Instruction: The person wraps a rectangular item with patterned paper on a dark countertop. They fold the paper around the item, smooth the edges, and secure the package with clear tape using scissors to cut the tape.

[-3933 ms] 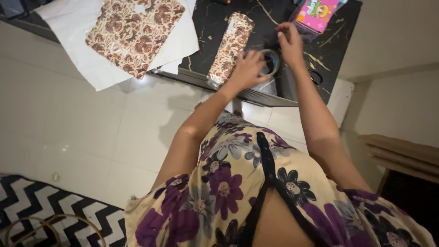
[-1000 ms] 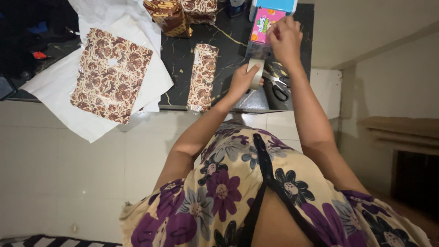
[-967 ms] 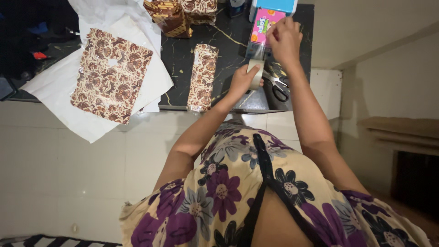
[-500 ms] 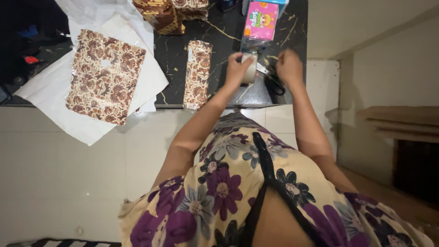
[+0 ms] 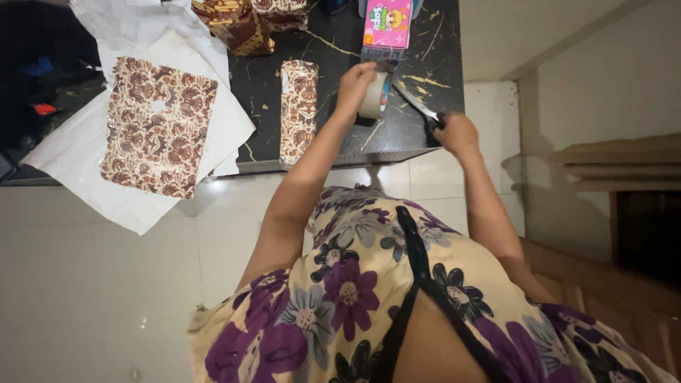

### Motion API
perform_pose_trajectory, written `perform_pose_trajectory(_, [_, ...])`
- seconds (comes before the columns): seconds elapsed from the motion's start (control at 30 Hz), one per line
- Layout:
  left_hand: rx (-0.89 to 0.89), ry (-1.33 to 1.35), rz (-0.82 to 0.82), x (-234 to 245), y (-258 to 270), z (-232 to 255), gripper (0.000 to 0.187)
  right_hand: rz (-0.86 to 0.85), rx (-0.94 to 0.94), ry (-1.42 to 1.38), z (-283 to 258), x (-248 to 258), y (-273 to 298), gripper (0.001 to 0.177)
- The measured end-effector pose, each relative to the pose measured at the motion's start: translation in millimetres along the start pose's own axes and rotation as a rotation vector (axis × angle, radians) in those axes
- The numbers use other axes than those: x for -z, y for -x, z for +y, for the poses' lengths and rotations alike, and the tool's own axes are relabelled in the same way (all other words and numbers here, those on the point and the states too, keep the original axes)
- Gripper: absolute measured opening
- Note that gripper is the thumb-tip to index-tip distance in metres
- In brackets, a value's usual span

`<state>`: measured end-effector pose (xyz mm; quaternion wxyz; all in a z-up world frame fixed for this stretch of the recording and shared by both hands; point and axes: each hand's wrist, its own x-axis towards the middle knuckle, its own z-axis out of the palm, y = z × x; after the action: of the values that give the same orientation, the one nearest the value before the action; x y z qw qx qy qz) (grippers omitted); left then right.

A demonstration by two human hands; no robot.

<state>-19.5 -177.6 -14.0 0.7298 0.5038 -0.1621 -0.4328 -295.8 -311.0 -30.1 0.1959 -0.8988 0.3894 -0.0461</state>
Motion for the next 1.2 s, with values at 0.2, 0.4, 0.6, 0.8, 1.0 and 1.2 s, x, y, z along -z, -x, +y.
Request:
perform_pose_trajectory(0.2, [-0.008, -0.093, 0.091, -11.1, 3.5, 15.6, 0.027, -0.292, -0.168, -0.657, 14.5, 48.4, 15.2, 0.048])
perform_pose_trajectory(0.4, [-0.034, -0.162, 0.134, -16.3, 5.6, 17.3, 0.028, -0.534, -0.015, -0.557, -6.5, 69.7, -7.2, 0.056])
perform_pose_trajectory(0.6, [-0.047, -0.181, 0.159, -19.0, 5.2, 19.2, 0.025, -0.552, -0.005, -0.417, -40.5, 85.9, -48.8, 0.063])
perform_pose_trajectory(0.8, [-0.061, -0.197, 0.155, -23.5, 7.5, 25.1, 0.021, -0.587, 0.094, -0.340, -56.4, 92.3, -89.5, 0.070])
perform_pose_trajectory(1.0, [-0.076, -0.180, 0.166, -25.0, 6.6, 27.1, 0.020, -0.646, 0.116, -0.229, -62.3, 96.8, -109.3, 0.071])
perform_pose_trajectory(1.2, [-0.078, -0.191, 0.155, -22.8, 3.8, 25.8, 0.019, -0.642, 0.134, -0.236, -65.5, 95.4, -115.1, 0.072])
